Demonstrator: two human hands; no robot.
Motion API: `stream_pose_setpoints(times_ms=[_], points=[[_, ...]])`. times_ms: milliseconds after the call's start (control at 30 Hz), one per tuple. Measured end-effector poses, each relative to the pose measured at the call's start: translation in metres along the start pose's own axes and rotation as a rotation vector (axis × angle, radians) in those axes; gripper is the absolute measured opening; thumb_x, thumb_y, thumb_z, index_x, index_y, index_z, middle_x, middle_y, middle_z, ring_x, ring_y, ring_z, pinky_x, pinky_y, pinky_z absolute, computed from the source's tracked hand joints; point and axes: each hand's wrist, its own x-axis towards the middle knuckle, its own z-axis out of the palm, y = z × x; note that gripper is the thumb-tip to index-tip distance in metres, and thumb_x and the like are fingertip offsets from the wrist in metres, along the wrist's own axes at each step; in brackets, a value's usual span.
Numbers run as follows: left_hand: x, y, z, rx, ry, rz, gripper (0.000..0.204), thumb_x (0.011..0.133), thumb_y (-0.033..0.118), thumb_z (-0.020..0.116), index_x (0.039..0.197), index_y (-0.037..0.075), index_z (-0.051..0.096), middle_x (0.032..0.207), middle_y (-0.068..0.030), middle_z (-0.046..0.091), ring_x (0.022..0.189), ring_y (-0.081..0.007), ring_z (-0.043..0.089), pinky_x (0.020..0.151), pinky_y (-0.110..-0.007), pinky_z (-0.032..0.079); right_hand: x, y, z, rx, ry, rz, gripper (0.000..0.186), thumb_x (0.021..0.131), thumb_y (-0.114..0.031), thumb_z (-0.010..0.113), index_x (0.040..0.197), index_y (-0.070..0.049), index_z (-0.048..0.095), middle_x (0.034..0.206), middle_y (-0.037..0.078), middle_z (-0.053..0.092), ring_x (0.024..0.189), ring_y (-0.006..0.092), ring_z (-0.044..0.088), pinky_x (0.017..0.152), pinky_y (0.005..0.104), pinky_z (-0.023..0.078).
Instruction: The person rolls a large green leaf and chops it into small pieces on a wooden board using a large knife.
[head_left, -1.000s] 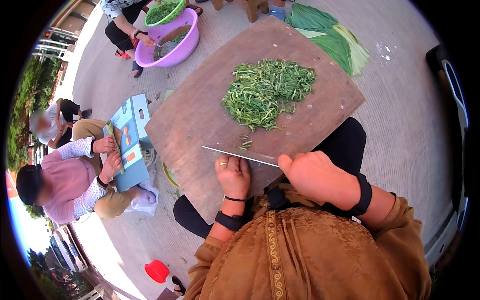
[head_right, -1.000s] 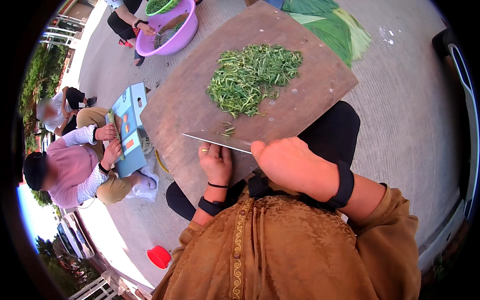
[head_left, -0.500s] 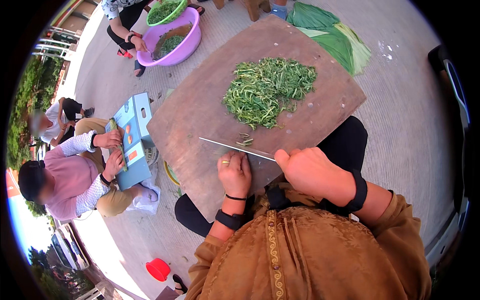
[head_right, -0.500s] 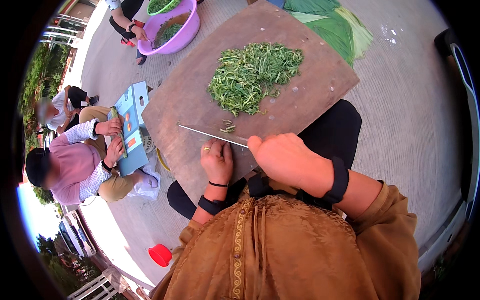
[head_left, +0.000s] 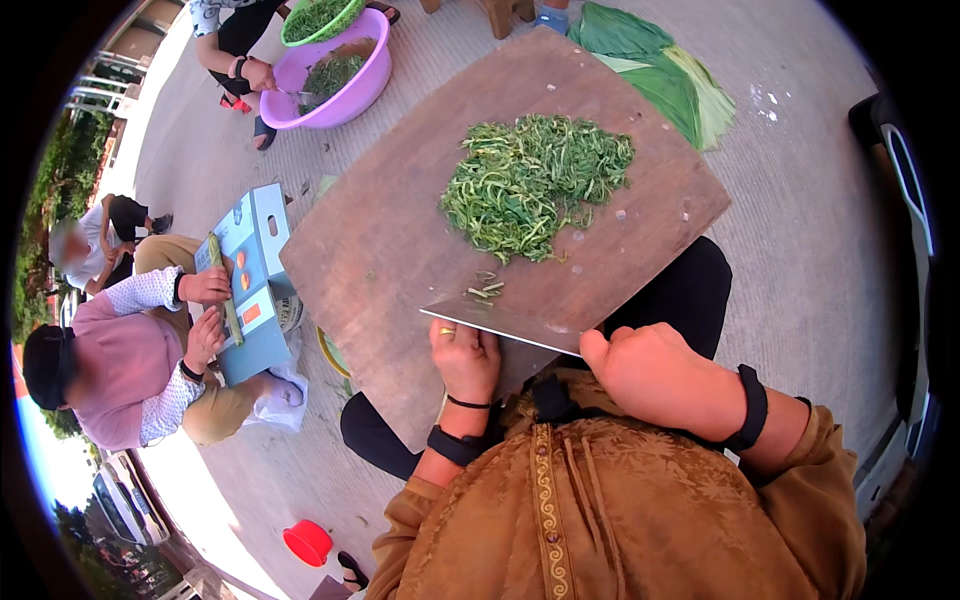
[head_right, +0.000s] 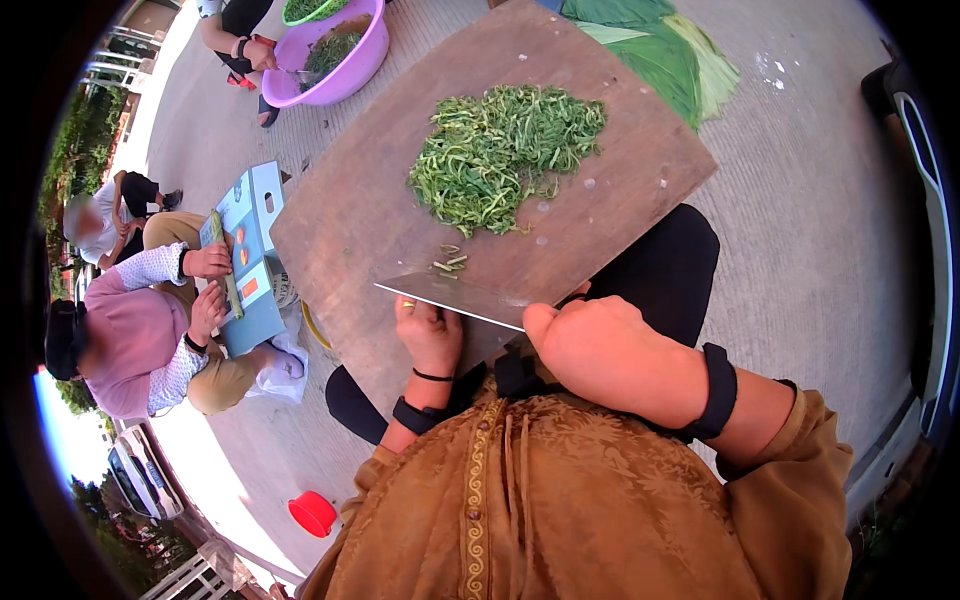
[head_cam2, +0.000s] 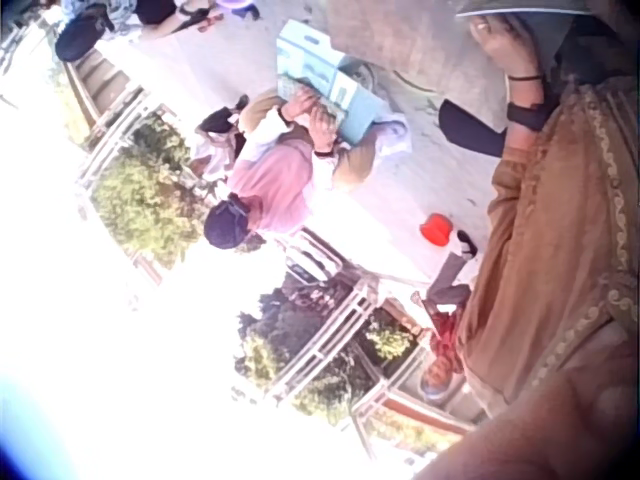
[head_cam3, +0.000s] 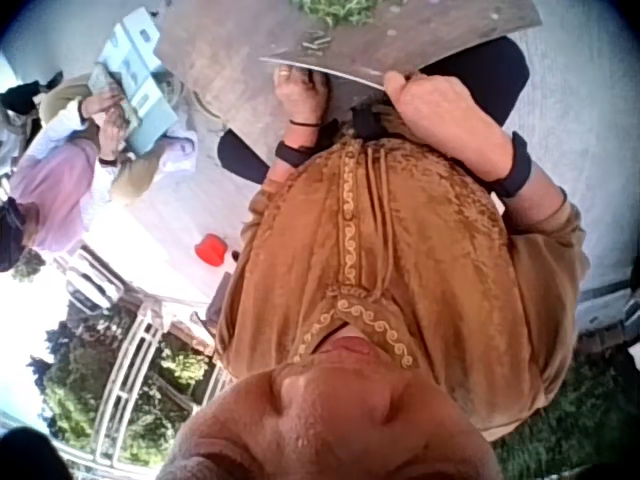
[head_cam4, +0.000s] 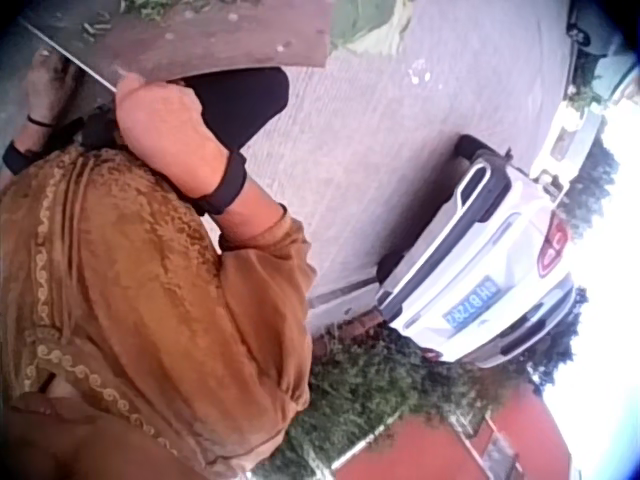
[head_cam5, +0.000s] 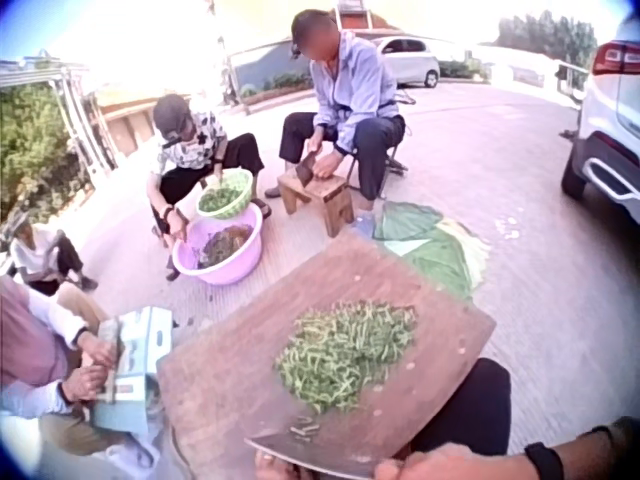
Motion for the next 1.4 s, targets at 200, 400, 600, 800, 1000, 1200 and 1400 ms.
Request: stream_pose_setpoints(times_ms=[200, 400, 600, 800, 1000, 1200, 1400], points=[[0.002, 0.001, -0.001, -0.003, 0.032, 0.113, 0.016, 0.058, 0.000, 0.056, 0.074, 0.002, 0.055, 0.075, -0.0132, 0.053, 0.074, -0.0322, 0.049, 0.063, -0.037, 0.041, 0.027, -0.008, 0.010, 0.044, 0.046, -0.057, 0.016, 0.063, -0.006, 0.051, 0.072, 0.001, 0.040, 0.052, 0.012, 0.050, 0.048, 0.0269, 0.053, 0.039, 0.0361, 0.041], [-0.002, 0.007, -0.008, 0.045, -0.001, 0.062, 0.015, 0.061, 0.000, 0.056, 0.076, 0.002, 0.056, 0.077, -0.0122, 0.053, 0.071, -0.0302, 0.048, 0.062, -0.035, 0.040, 0.031, -0.005, 0.011, 0.010, 0.093, -0.040, 0.014, 0.064, -0.006, 0.049, 0.073, 0.000, 0.041, 0.053, 0.014, 0.051, 0.048, 0.0281, 0.053, 0.041, 0.0369, 0.041], [0.005, 0.006, -0.007, 0.000, 0.001, 0.051, 0.010, 0.063, 0.000, 0.057, 0.073, 0.003, 0.056, 0.073, -0.0103, 0.054, 0.068, -0.0269, 0.049, 0.062, -0.034, 0.040, 0.019, 0.002, 0.009, 0.039, 0.216, -0.004, 0.011, 0.065, -0.006, 0.047, 0.072, 0.000, 0.040, 0.057, 0.017, 0.049, 0.050, 0.0310, 0.051, 0.043, 0.0380, 0.041], [0.005, 0.002, -0.004, -0.003, 0.043, 0.053, 0.007, 0.062, 0.000, 0.057, 0.067, 0.002, 0.054, 0.071, -0.0104, 0.053, 0.066, -0.0271, 0.048, 0.060, -0.034, 0.040, 0.004, 0.005, 0.007, 0.044, 0.175, -0.033, 0.010, 0.066, -0.006, 0.046, 0.070, 0.000, 0.041, 0.055, 0.015, 0.048, 0.047, 0.0297, 0.049, 0.040, 0.0374, 0.039], [0.004, 0.001, -0.003, -0.020, 0.002, 0.046, 0.014, 0.058, -0.001, 0.057, 0.072, 0.001, 0.055, 0.072, -0.0106, 0.052, 0.068, -0.0284, 0.048, 0.062, -0.035, 0.041, -0.004, 0.002, 0.002, -0.010, 0.051, -0.009, 0.013, 0.064, -0.007, 0.048, 0.071, 0.000, 0.040, 0.053, 0.013, 0.047, 0.045, 0.0272, 0.049, 0.039, 0.0363, 0.039], [0.004, -0.003, -0.002, -0.026, 0.030, 0.090, 0.017, 0.058, -0.002, 0.055, 0.074, 0.003, 0.056, 0.074, -0.0119, 0.052, 0.072, -0.0303, 0.049, 0.062, -0.035, 0.041, 0.021, -0.007, 0.005, 0.015, 0.009, -0.042, 0.015, 0.063, -0.006, 0.050, 0.072, 0.001, 0.040, 0.051, 0.013, 0.050, 0.046, 0.0271, 0.052, 0.039, 0.0358, 0.040], [0.002, 0.004, -0.006, 0.055, 0.027, 0.102, 0.015, 0.060, -0.001, 0.056, 0.074, 0.004, 0.056, 0.075, -0.0104, 0.053, 0.071, -0.0293, 0.047, 0.063, -0.035, 0.040, 0.031, -0.008, 0.009, 0.012, 0.072, -0.060, 0.012, 0.066, -0.006, 0.049, 0.072, 0.001, 0.040, 0.050, 0.012, 0.051, 0.046, 0.0280, 0.055, 0.038, 0.0377, 0.041]])
